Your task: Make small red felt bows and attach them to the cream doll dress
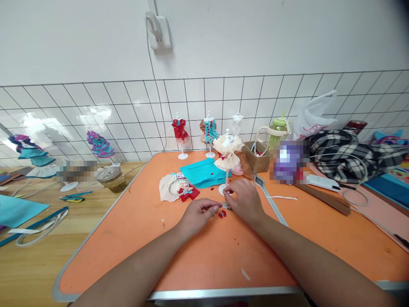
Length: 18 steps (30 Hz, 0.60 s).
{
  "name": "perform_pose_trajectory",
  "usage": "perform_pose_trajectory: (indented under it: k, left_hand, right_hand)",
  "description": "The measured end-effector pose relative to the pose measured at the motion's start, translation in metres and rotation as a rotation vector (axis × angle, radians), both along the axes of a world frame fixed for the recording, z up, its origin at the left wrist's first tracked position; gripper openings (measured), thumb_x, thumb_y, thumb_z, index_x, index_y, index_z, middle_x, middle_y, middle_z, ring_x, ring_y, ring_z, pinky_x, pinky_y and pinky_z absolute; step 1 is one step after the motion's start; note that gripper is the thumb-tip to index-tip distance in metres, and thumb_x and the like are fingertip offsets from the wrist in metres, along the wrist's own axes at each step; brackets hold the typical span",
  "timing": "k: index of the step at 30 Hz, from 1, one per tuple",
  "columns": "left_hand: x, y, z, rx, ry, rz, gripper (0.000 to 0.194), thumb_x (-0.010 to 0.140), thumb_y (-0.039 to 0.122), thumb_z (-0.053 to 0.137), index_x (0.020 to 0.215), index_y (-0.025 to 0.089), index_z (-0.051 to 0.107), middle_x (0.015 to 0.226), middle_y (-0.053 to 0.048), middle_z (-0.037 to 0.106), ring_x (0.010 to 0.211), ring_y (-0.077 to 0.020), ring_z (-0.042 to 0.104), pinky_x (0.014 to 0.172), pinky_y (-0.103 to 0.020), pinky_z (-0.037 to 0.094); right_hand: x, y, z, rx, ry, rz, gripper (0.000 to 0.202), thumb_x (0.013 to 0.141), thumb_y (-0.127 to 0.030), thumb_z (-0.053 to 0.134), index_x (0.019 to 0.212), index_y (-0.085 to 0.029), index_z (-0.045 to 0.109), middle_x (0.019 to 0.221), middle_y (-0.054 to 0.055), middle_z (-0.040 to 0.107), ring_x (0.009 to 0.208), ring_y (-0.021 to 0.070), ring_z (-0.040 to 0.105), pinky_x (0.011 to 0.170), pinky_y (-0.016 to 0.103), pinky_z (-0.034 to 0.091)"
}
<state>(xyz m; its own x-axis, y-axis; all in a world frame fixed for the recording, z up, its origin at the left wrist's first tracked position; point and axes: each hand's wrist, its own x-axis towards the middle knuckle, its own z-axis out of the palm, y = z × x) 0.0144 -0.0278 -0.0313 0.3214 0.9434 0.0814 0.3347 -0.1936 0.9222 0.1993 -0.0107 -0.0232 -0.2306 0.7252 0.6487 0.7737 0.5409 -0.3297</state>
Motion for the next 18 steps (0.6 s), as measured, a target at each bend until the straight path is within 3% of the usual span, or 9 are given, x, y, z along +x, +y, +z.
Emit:
perform_pose_trajectory:
  k: [6, 18]
  left_hand:
    - [-0.001, -0.001, -0.004, 0.139, 0.100, 0.046, 0.022, 0.081, 0.032, 0.056, 0.084, 0.020, 0.074, 0.081, -0.005, 0.070, 0.075, -0.0168, 0.061, 0.065, -0.025, 0.046]
    - [-0.004, 0.000, 0.000, 0.238, 0.186, 0.071, 0.023, 0.084, 0.032, 0.052, 0.082, 0.022, 0.073, 0.076, -0.003, 0.069, 0.069, -0.0149, 0.058, 0.061, -0.024, 0.043]
  right_hand:
    - [-0.018, -0.010, -0.003, -0.081, 0.000, 0.075, 0.005, 0.079, -0.021, 0.061, 0.074, -0.022, 0.062, 0.075, 0.001, 0.063, 0.077, 0.0184, 0.052, 0.066, 0.031, 0.030]
    - [-0.020, -0.009, -0.006, -0.258, 0.205, 0.164, 0.009, 0.079, -0.022, 0.060, 0.076, -0.024, 0.069, 0.072, 0.001, 0.065, 0.075, 0.0175, 0.056, 0.067, 0.030, 0.039]
